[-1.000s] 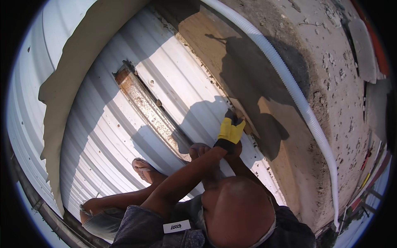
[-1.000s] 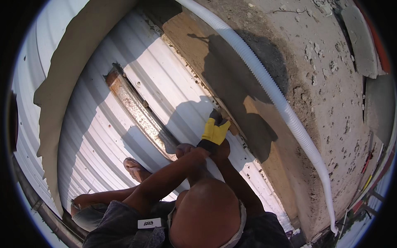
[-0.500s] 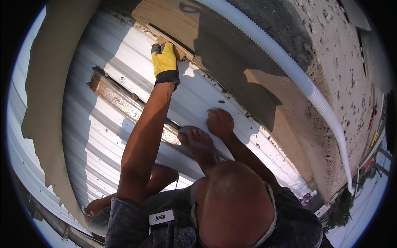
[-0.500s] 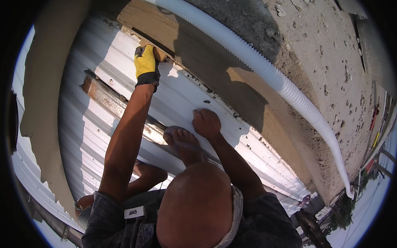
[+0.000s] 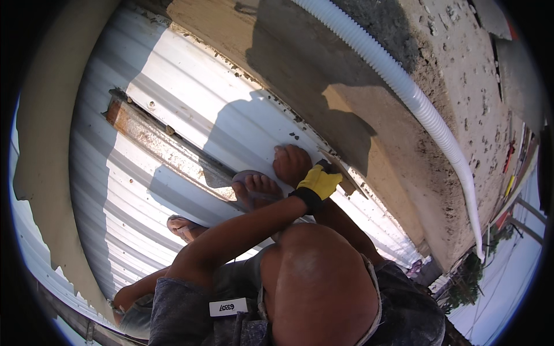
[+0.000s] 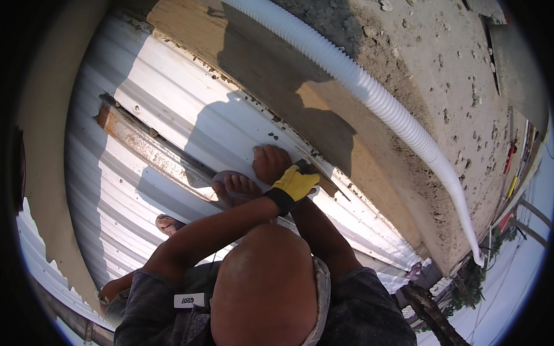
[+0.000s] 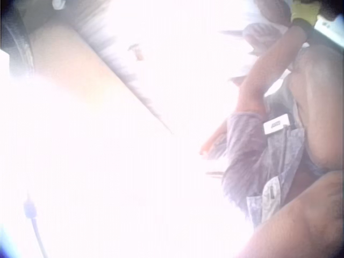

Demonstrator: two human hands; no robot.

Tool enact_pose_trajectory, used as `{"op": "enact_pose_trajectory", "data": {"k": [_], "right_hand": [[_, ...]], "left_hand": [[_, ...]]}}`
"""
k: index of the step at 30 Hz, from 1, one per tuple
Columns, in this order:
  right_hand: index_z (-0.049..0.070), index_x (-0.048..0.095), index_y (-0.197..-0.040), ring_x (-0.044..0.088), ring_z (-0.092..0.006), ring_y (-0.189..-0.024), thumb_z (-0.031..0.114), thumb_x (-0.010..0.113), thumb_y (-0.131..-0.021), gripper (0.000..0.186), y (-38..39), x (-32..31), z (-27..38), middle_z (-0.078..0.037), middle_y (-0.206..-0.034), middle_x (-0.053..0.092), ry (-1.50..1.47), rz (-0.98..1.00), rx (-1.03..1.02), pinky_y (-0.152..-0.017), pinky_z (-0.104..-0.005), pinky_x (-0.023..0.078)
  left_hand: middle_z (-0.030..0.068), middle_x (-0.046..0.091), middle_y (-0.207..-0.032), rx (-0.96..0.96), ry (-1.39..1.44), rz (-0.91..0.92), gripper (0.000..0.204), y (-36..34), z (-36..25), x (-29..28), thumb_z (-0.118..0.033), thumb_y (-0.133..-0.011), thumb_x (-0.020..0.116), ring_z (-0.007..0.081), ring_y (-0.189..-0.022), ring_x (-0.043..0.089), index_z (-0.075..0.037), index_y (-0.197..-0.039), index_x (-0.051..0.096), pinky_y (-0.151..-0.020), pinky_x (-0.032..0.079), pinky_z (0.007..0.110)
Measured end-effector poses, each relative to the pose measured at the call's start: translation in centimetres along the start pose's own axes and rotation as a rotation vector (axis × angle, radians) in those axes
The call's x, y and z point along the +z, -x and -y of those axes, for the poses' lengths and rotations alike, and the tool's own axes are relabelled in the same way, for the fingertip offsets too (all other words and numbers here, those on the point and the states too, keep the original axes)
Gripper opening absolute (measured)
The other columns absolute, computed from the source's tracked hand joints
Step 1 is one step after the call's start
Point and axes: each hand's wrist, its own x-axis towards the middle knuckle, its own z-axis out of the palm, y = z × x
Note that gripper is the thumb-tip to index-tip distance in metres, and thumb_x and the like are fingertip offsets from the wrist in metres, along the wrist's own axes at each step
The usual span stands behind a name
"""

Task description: The person applies cement to the edge of a corrugated metal roof using a trowel. They smooth the cement along the seam where the roof meets a concrete wall.

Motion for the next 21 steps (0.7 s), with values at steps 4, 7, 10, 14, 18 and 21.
{"op": "enact_pose_trajectory", "data": {"k": [4,7,10,14,18,21], "right_hand": [[0.007,0.067,-0.102,0.066,-0.0304,-0.077,0.014,0.069,-0.085,0.019,0.3,0.3,-0.9,-0.01,-0.088,0.065,-0.013,0.056,0.092,-0.067,-0.0407,0.056],[0.008,0.068,-0.103,0.066,-0.029,-0.074,0.015,0.07,-0.084,0.019,1.3,-1.5,0.6,-0.01,-0.088,0.066,-0.17,0.024,0.201,-0.065,-0.0402,0.055],[0.011,0.065,-0.113,0.064,-0.0279,-0.064,0.012,0.072,-0.089,0.025,-1.0,-4.6,3.6,-0.008,-0.083,0.069,-0.345,-0.101,0.077,-0.056,-0.039,0.052],[0.007,0.063,-0.118,0.062,-0.0258,-0.08,0.012,0.077,-0.081,0.04,-7.2,-11.2,8.9,-0.008,-0.098,0.065,-0.059,-0.158,0.009,-0.07,-0.0392,0.049],[0.005,0.061,-0.121,0.059,-0.0258,-0.098,0.014,0.078,-0.077,0.048,-9.9,-9.4,8.1,-0.01,-0.112,0.059,0.207,-0.068,0.058,-0.083,-0.0421,0.046],[0.005,0.064,-0.116,0.061,-0.023,-0.089,0.017,0.066,-0.085,0.032,-10.4,-8.7,6.3,-0.007,-0.1,0.058,0.235,-0.181,-0.058,-0.08,-0.0388,0.048]], "left_hand": [[0.01,0.07,-0.104,-0.535,0.875,-0.386,0.029,2.7,1.8,-12.9,-0.023,-0.094,0.072,0.026,-0.103,0.066,-0.009,-0.118,0.066,-0.083,0.056,0.039],[0.0012,0.068,-0.094,-0.523,0.902,-0.709,0.03,2.3,4.2,-21.7,-0.033,-0.099,0.074,0.0099,-0.082,0.067,-0.009,-0.112,0.062,-0.074,0.058,0.028],[-0.0018,0.058,-0.074,-0.713,0.756,-0.78,0.034,0.7,4.2,-26.3,-0.038,-0.095,0.076,0.0074,-0.062,0.057,-0.008,-0.105,0.064,-0.058,0.052,0.022],[-0.0045,0.057,-0.074,-0.815,0.719,-0.654,0.037,0.1,3.1,-23.4,-0.038,-0.087,0.085,0.0053,-0.059,0.052,-0.011,-0.1,0.064,-0.052,0.042,0.021],[-0.0037,0.059,-0.073,-0.662,0.789,-0.708,0.033,1.2,3.2,-20.6,-0.037,-0.091,0.081,0.0046,-0.06,0.05,-0.01,-0.097,0.062,-0.052,0.038,0.02],[-0.0025,0.059,-0.072,-0.693,0.774,-0.601,0.033,2.0,2.4,-21.7,-0.034,-0.093,0.08,0.0057,-0.064,0.054,-0.007,-0.093,0.06,-0.055,0.042,0.022]]}}
